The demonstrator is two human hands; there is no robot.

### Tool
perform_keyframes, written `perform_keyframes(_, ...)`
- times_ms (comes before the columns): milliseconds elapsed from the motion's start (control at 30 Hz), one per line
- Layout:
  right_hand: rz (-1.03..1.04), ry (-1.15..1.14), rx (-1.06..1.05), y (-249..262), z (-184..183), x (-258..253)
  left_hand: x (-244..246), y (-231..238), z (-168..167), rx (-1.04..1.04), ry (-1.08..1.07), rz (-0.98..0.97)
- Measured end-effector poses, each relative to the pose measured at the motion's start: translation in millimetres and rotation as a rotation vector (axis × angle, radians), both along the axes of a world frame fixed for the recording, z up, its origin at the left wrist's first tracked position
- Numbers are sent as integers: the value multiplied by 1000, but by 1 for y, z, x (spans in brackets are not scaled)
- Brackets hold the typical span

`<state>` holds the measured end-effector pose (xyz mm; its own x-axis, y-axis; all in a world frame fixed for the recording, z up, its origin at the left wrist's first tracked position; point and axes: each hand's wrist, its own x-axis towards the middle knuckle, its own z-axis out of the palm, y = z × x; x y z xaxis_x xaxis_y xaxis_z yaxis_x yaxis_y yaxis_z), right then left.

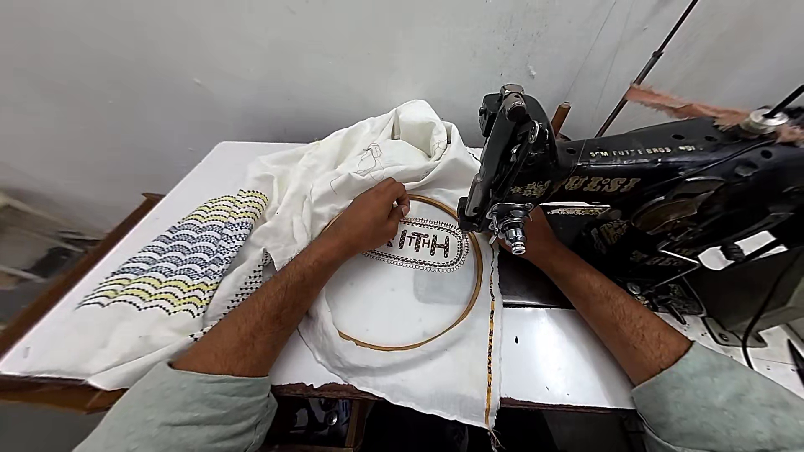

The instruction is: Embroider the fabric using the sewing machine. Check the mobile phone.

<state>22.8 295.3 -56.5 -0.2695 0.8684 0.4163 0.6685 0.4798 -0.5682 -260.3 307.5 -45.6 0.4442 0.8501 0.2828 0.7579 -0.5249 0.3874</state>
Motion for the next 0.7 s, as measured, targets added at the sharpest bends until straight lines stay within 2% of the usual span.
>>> perform_keyframes(167, 9, 11, 13, -1, 1, -1, 1, 0, 0, -39, -121, 23)
perform_keyframes(333, -9, -13, -35, -4, 4, -2, 11, -1, -2, -43, 46, 11)
perform_keyframes(467, 15, -11, 49, -3, 0, -1, 19, -2, -3, -15, 155, 59)
perform_keyframes(700, -1, 7, 71, 1, -5, 1, 8, -1, 0, -39, 83, 1)
